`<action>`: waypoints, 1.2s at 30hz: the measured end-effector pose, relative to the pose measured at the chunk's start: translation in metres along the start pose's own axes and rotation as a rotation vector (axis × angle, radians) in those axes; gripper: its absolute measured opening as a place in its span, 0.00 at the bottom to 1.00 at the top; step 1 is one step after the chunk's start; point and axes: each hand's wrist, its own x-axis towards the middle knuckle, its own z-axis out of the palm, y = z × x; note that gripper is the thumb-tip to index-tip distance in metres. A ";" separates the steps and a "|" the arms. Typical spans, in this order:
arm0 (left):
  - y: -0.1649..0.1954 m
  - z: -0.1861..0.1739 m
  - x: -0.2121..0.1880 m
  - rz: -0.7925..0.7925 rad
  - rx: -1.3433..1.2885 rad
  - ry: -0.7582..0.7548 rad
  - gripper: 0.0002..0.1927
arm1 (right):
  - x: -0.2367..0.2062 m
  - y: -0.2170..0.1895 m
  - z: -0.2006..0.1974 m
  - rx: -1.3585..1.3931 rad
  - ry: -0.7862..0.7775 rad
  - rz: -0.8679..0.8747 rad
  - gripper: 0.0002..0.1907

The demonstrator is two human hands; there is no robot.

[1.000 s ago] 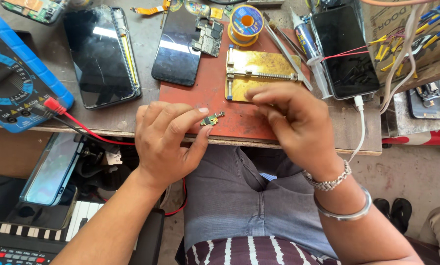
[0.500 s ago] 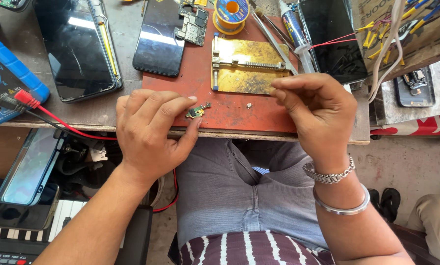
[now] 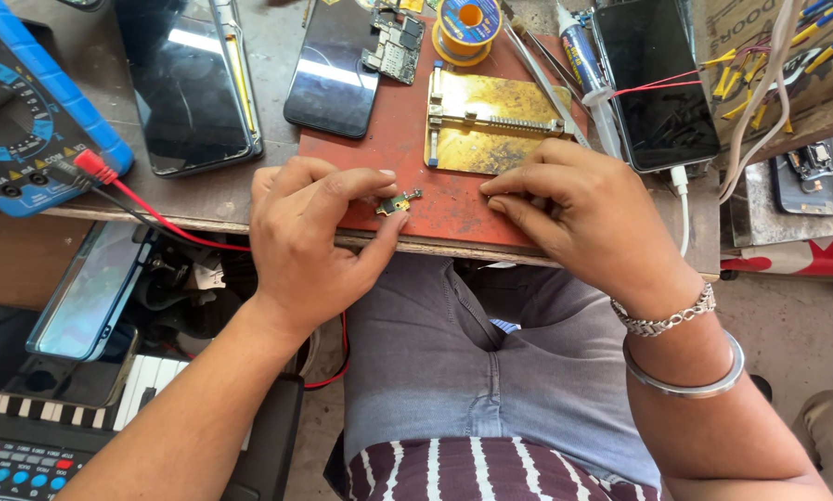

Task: The person sits at a repair workbench and solders a small phone circuit board, using a soldering iron in one hand and tweezers in the other. They pause to rummage through a plastic spare-parts box, take out a small packet, then return to soldering and probing the board with the tweezers.

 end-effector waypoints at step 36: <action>0.047 0.005 0.018 -0.033 0.069 -0.064 0.24 | -0.028 0.021 0.023 0.440 0.407 0.116 0.03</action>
